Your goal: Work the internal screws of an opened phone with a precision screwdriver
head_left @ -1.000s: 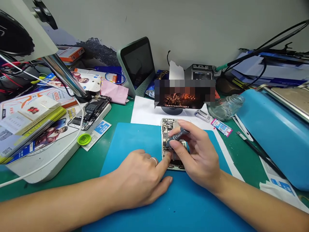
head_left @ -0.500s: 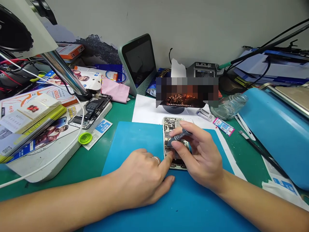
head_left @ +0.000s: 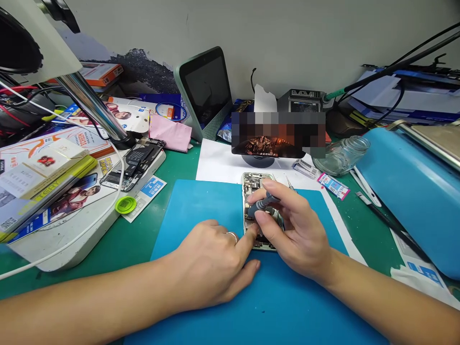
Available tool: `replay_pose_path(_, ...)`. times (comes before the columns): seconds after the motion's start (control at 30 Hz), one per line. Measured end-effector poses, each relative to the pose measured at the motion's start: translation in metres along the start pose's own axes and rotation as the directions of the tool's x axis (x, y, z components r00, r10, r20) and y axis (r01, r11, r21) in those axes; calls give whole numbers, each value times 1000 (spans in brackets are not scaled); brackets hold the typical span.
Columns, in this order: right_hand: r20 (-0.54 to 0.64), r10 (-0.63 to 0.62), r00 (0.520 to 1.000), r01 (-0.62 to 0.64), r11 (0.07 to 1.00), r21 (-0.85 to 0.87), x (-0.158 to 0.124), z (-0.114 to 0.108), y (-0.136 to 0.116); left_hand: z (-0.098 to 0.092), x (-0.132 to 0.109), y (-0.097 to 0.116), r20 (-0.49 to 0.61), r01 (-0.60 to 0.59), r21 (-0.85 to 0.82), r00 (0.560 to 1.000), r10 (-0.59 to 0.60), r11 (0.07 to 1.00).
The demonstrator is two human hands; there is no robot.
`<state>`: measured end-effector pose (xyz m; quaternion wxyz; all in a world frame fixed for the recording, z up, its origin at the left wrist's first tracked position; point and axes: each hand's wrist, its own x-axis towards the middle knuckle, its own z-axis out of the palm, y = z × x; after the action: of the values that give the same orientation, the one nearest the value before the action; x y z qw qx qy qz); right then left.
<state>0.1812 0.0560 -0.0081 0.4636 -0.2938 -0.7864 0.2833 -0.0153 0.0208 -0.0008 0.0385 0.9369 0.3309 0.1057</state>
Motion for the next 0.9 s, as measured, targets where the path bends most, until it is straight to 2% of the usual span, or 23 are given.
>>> replay_pose_path(0.17,18,9,1000,-9,1000,-4,1,0,0,0,1,0,1,1,2,1000,-1,1000)
replay_pose_path(0.43,15,-72,997,73,990,-122,7,-1,-3,-1,-1,1,12,-2,3,1000,2,1000)
replay_pose_path(0.77,-1,-75,997,74,988,-137,4,-1,-2,-1,0,1,11,0,6,1000,0,1000)
replay_pose_path(0.9,-12,-21,1000,20,994,-106,1,0,-2,-2,-1,1,14,0,3,1000,0,1000)
